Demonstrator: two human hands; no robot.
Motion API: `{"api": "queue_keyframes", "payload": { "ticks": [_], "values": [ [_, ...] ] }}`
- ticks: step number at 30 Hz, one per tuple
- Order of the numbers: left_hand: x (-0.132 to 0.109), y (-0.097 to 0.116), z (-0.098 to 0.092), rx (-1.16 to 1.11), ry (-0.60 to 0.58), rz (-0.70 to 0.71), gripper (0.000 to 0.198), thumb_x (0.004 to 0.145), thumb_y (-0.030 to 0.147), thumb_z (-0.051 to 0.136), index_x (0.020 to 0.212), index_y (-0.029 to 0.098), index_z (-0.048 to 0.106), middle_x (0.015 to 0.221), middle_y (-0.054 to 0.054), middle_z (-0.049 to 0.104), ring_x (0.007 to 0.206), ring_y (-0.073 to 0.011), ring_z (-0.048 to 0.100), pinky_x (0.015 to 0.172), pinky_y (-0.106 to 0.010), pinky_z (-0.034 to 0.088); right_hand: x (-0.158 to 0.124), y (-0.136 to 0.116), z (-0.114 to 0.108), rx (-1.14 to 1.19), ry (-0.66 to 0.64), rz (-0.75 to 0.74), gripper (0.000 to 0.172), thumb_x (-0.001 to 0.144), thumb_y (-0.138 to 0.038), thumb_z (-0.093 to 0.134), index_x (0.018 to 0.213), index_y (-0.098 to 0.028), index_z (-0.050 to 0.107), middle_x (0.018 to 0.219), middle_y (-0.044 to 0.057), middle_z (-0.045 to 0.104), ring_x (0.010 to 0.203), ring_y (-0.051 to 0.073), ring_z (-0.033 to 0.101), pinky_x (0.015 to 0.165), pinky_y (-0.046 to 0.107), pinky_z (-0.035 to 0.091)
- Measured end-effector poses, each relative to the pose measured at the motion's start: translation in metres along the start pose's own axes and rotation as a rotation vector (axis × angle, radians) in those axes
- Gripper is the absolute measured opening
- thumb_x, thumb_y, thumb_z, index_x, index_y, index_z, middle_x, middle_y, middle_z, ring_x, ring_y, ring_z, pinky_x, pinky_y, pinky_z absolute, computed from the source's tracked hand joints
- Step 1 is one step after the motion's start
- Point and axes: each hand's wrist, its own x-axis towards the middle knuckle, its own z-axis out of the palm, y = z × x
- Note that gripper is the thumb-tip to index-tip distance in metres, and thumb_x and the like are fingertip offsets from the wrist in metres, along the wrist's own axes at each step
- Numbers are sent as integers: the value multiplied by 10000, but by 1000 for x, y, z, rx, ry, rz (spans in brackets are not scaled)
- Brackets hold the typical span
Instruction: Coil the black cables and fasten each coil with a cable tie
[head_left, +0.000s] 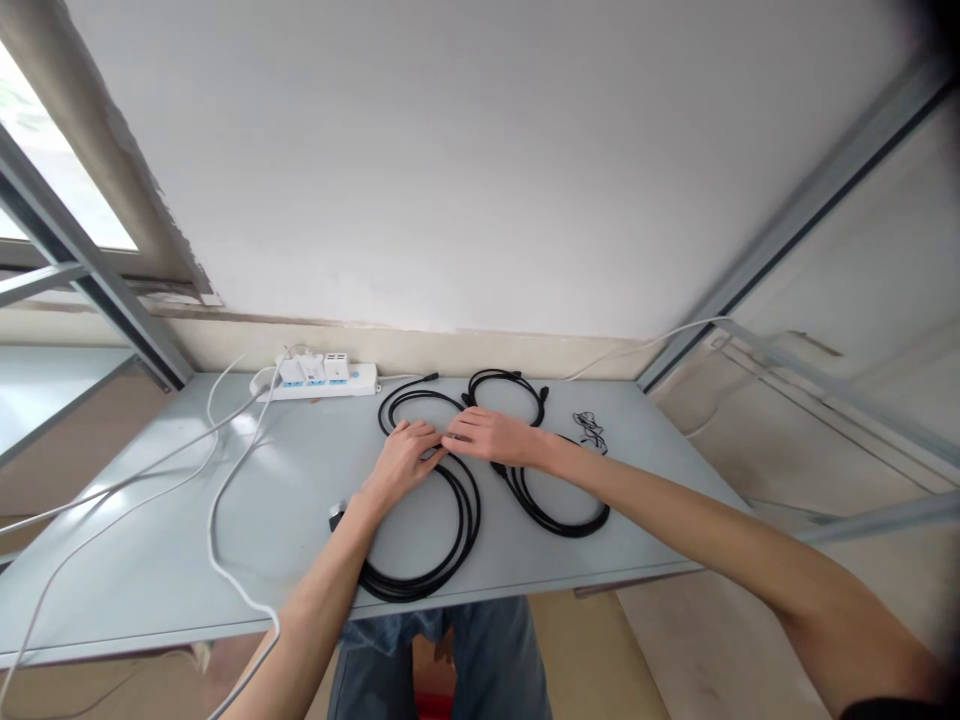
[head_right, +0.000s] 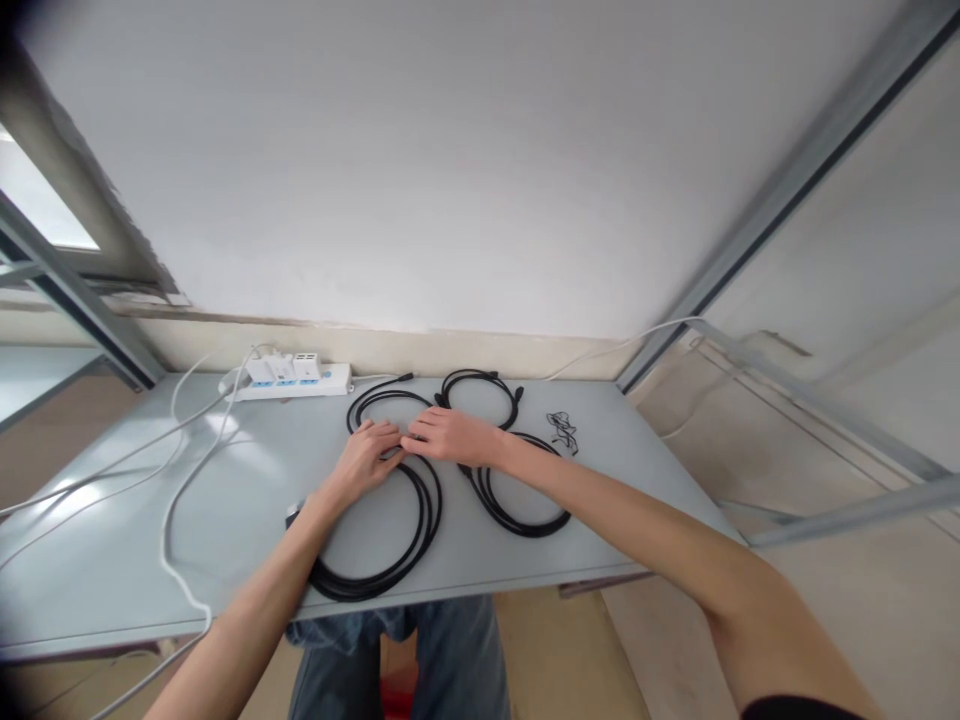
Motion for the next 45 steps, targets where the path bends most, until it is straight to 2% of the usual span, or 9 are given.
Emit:
{"api": "queue_keyframes", "payload": {
  "ticks": [7, 12, 19, 26, 31, 35, 39, 42, 45],
  "values": [
    [1, -2, 1, -7, -21, -2, 269, 1021, 294, 489, 867, 207, 692, 774, -28, 642, 813, -192, 575, 753, -340, 327, 10, 0, -1, 85, 48, -59, 300, 1049, -182, 391, 974, -249, 674, 881, 63, 644, 853, 193, 578, 822, 350, 501],
    [1, -2, 3, 6, -26, 2, 251, 992, 232, 517, 781, 195, 649, 772, -25, 640, 802, -186, 571, 746, -337, 322, 15, -3, -7, 161, 110, -106, 254, 1019, -151, 464, 903, -256, 664, 822, 35, 628, 842, 178, 570, 813, 319, 486],
    [1, -3, 4, -5, -38, 18, 196, 1003, 257, 542, 940, 213, 723, 787, -14, 645, 818, -184, 578, 759, -333, 323, 7, 4, 3, -390, 51, -410, 202, 1022, -108, 489, 885, -183, 619, 834, 30, 606, 795, 160, 556, 826, 324, 449],
    [-1, -5, 3, 15, -62, 12, 178, 998, 251, 558, 1009, 223, 734, 806, -16, 654, 812, -183, 583, 759, -331, 332, 8, 0, 9, -477, 83, -375, 179, 1027, -108, 465, 972, -171, 623, 784, 21, 580, 730, 163, 530, 740, 314, 391],
    [0, -5, 0, 98, -48, 1, 289, 1033, 349, 511, 895, 193, 711, 789, -37, 650, 839, -204, 582, 774, -345, 339, 10, -9, 18, -220, 64, 6, 183, 1010, -81, 442, 1017, -141, 614, 838, 63, 631, 768, 183, 563, 783, 324, 405],
    [-1, -6, 0, 139, -32, 5, 287, 1041, 393, 498, 1002, 214, 719, 804, -30, 662, 860, -212, 587, 784, -358, 332, 15, -13, 30, 230, 148, 397, 141, 947, -59, 551, 1018, -156, 626, 888, 62, 704, 801, 179, 642, 797, 309, 455],
    [-2, -10, 2, 138, -41, 18, 304, 1049, 399, 477, 1018, 222, 722, 802, -33, 661, 851, -209, 581, 757, -352, 320, 23, -12, 30, 687, 264, 748, 169, 840, -71, 699, 965, -177, 659, 766, 3, 725, 736, 160, 691, 738, 266, 507],
    [-2, -12, 3, 142, -47, 41, 288, 1047, 389, 483, 1026, 228, 721, 810, -31, 660, 865, -209, 582, 763, -353, 320, 29, -12, 26, 932, 274, 1008, 190, 747, -42, 757, 859, -165, 664, 646, -3, 708, 677, 174, 701, 679, 263, 535],
    [-2, -13, 3, 136, -47, 56, 276, 1041, 377, 496, 985, 223, 718, 808, -32, 656, 864, -208, 581, 768, -353, 324, 31, -14, 25, 1293, 269, 1298, 182, 733, -33, 773, 805, -148, 651, 612, 27, 713, 649, 179, 720, 646, 257, 572]
  ]
}}
